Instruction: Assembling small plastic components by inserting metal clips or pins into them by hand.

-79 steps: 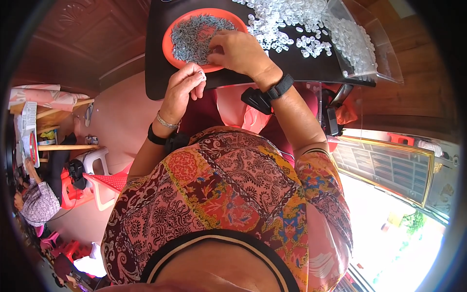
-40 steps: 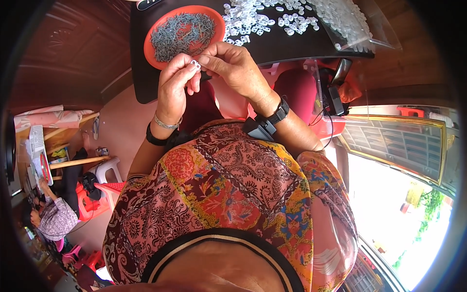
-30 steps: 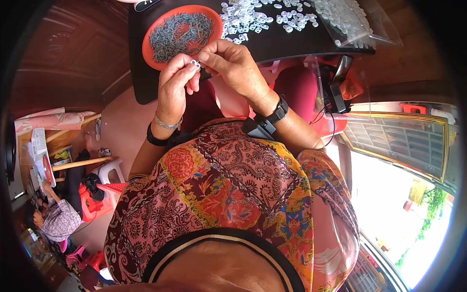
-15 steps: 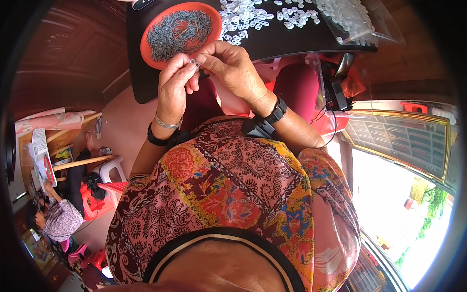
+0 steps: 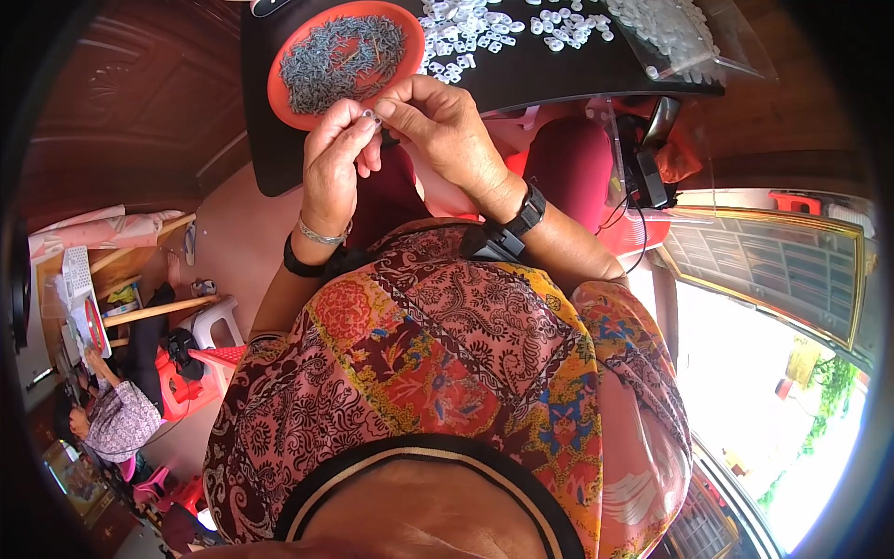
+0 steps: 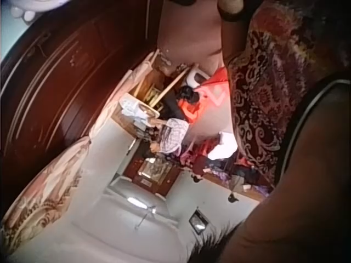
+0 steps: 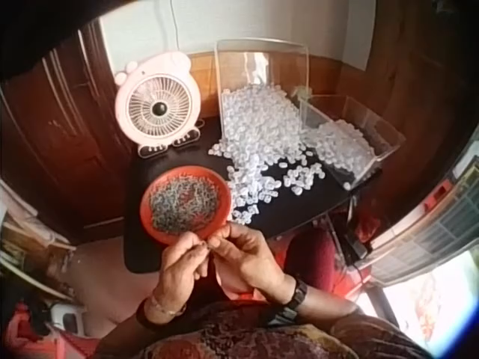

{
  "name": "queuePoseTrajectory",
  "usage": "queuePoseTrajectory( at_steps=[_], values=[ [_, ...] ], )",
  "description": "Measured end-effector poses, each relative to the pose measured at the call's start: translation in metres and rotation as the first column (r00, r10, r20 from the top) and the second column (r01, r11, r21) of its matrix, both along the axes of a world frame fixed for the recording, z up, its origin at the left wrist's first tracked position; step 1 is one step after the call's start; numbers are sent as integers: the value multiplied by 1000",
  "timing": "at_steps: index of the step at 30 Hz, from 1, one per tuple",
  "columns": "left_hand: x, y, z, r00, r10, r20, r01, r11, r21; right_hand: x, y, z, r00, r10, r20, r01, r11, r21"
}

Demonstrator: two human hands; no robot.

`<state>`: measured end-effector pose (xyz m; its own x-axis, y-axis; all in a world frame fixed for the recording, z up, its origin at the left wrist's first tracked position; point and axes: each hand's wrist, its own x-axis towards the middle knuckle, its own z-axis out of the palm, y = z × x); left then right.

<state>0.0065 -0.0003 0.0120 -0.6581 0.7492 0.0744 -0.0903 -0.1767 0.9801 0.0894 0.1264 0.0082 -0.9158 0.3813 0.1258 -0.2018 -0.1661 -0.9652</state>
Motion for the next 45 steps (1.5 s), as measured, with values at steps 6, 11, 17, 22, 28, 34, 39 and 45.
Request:
queuePoseTrajectory(
  at_steps=[6,11,17,22,28,34,39,45],
  values=[
    [1,2,-1,1000,-1,-2,1,1000,1,-1,0,-1,999,-29,-18,28,997,-66],
    [1,2,-2,1000,-3,4,3,1000,5,-1,0,-2,1000,-20,-17,19,998,-60],
    [1,2,-1,1000,-5,9,5,1000,-3,0,4,-1,1000,-25,-17,24,999,-46],
    [0,1,-3,999,-27,-21,26,999,-27,0,2,-1,1000,-12,13,12,999,-33],
    [1,2,-3,1000,6,1,-6,1000,-16,-1,2,-7,1000,8,4,-8,1000,7],
    [4,1,-4,998,34,-53,-36,999,-29,2,0,-2,1000,-9,-7,9,997,78],
    [5,2,-6,997,38,-70,-40,999,-31,2,-1,-2,999,-40,19,36,986,162],
    [2,5,-13,998,23,51,-23,1000,-9,0,22,-2,995,-23,97,2,978,209]
  ],
)
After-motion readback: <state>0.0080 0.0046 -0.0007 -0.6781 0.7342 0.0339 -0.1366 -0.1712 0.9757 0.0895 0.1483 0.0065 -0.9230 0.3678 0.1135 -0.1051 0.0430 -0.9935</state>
